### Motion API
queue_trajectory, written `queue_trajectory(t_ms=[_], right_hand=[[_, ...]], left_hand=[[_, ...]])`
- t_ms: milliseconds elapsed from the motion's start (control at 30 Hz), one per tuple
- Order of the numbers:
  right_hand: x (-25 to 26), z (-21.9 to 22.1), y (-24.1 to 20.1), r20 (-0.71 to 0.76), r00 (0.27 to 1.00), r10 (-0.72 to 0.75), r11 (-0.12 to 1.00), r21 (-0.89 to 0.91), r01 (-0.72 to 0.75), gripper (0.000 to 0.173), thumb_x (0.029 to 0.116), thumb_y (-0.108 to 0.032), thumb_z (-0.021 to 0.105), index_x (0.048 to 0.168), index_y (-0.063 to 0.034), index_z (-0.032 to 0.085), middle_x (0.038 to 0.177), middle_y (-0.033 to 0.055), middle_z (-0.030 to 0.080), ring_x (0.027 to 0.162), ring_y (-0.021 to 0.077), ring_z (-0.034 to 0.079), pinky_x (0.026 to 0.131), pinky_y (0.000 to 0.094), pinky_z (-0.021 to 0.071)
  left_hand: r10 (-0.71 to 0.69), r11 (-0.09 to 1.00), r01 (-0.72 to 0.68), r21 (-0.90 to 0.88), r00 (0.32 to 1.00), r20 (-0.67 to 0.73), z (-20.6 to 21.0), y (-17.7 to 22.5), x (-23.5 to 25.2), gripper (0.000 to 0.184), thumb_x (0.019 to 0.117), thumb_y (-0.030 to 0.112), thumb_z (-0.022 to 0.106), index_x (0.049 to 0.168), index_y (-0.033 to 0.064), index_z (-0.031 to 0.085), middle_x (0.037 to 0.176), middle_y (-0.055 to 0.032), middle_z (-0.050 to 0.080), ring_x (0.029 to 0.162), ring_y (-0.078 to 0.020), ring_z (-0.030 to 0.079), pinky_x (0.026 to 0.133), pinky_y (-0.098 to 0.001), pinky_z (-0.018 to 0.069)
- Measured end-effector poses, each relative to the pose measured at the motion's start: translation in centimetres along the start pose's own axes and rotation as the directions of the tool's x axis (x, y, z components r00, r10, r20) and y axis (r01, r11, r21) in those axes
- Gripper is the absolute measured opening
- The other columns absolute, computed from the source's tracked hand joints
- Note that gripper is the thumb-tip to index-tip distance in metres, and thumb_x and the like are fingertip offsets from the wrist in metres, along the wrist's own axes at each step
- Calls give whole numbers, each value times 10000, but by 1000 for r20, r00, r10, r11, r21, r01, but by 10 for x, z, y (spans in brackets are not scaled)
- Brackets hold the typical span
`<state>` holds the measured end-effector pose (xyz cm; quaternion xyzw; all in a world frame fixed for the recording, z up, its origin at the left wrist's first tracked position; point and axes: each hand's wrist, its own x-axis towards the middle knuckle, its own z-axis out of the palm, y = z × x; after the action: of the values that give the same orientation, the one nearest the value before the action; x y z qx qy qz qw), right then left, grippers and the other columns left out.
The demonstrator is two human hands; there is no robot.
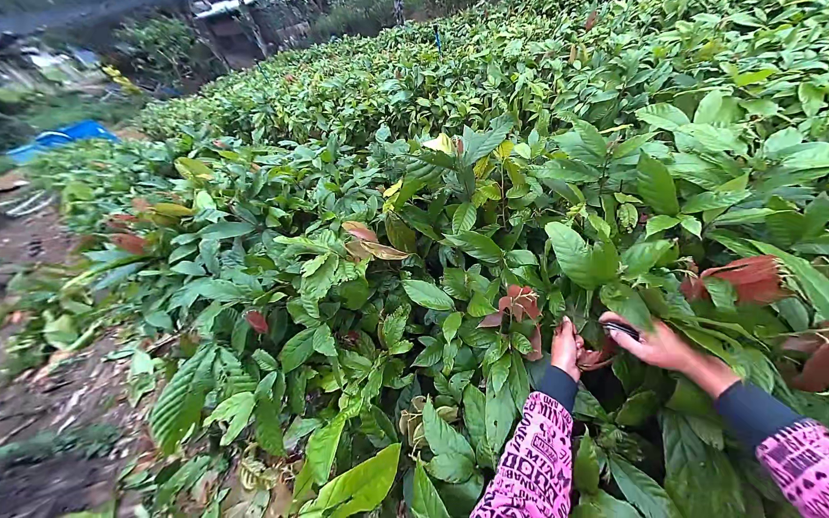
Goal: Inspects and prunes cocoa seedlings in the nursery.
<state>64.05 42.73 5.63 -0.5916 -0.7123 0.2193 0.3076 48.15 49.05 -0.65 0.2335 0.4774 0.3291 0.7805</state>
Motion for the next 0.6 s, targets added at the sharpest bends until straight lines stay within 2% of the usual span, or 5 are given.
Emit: queue_trajectory(t_ms=[133, 267, 400, 500, 600], right_hand=[[19, -22, -4, 458, 844, 279, 955, -41, -293, 381, 1071, -183, 442, 1417, -55, 536, 1285, 227, 624, 1155, 313, 610, 1017, 487, 453], [29, -12, -2, 468, 848, 249, 960, -2, -281, 341, 1040, -131, 492, 1344, -6, 583, 1211, 231, 644, 1078, 295, 620, 977, 468, 465], [37, 12, -11, 264, 931, 253, 919, 234, -316, 314, 1024, -134, 505, 1293, -15, 613, 868, 43, 645, 676, 54, 536, 656, 254, 465], [45, 22, -18, 223, 915, 337, 925, 105, -366, 358, 1064, -193, 492, 1383, -69, 596, 1041, 163, 695, 873, 239, 636, 830, 452, 498], [47, 28, -7, 328, 875, 357, 928, -22, -371, 354, 1050, -197, 515, 1362, -54, 601, 1201, 243, 662, 1093, 370, 632, 971, 566, 455]], left_hand=[[-49, 998, 48, -40, 999, -11, -36, 4, -13, 368, 1142, 342, 357, 852, 130, 437, 533, 71, 348, 403, -31, 339, 422, -171, 348], [-55, 981, 62, -184, 998, 43, -71, 17, -19, 406, 1143, 330, 345, 781, 168, 432, 496, 91, 356, 372, -29, 346, 416, -176, 382], [1, 977, 2, -211, 1000, 13, -92, 35, -13, 396, 1143, 313, 339, 789, 160, 431, 490, 86, 361, 364, -32, 354, 408, -180, 391], [-5, 998, 4, -62, 1000, -5, -110, 42, -15, 391, 1140, 298, 366, 777, 167, 428, 493, 93, 349, 373, -34, 351, 428, -189, 411], [21, 931, -5, 364, 999, -40, -126, 41, -25, 347, 1139, 287, 386, 864, 100, 483, 549, 62, 371, 435, -51, 362, 482, -201, 401]])
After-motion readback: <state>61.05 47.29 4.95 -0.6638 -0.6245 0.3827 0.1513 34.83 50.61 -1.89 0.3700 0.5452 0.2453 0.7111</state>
